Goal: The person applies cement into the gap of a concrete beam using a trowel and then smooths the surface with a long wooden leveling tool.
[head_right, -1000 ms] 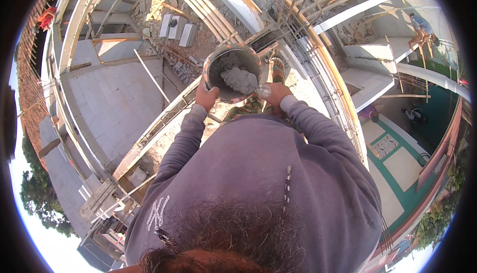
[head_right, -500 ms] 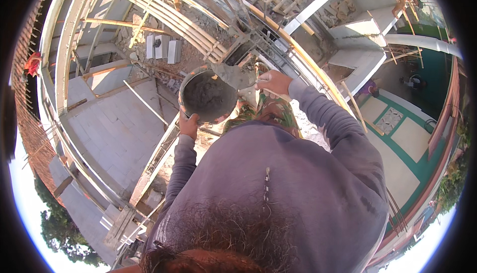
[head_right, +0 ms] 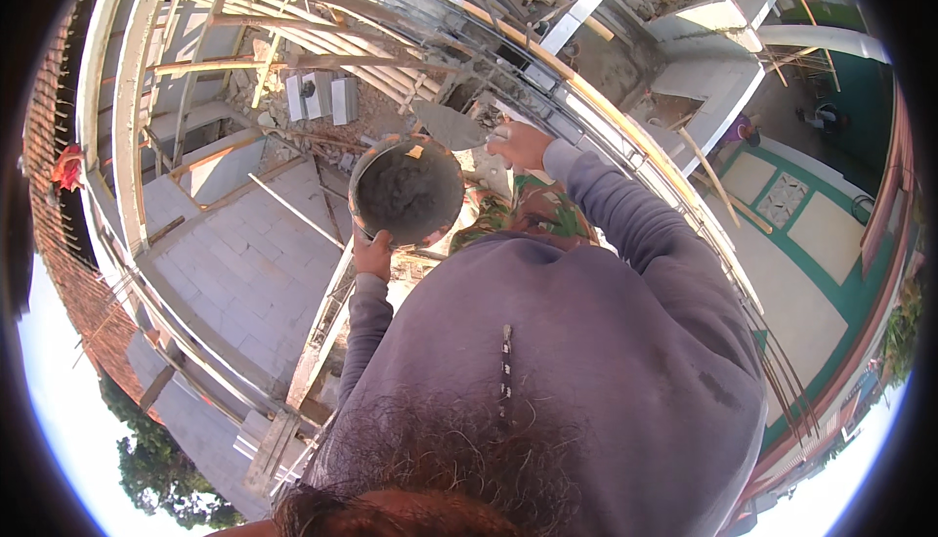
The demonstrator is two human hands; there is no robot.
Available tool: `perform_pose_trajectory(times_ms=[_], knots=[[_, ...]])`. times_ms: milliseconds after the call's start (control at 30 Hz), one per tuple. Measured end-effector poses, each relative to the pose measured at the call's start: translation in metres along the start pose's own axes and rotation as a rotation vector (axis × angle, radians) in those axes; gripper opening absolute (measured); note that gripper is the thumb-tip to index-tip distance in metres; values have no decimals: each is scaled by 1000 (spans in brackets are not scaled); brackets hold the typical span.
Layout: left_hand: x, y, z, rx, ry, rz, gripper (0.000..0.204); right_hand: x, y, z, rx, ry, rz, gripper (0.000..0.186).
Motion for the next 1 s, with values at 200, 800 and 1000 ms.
perform_pose_trajectory(times_ms=[200,800,1000], knots=[[8,2,-2,-18,30,-16,70,-36,45,-57,109,-370,-790,40],[-26,-15,-9,-22,186,-31,67,30,170,-32,-149,-306,-443,45],[-28,-20,1,-53,122,-102,63,20,155,-40,-54,-293,-477,42]])
Point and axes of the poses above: each hand's wrist, its own z-axis towards the middle knuckle, its own y-axis out of the palm, x = y × z, the point moved 6 cm from there along z, towards the middle knuckle, and after that the axes turned 15 degrees about x, right-handed, at the moved point
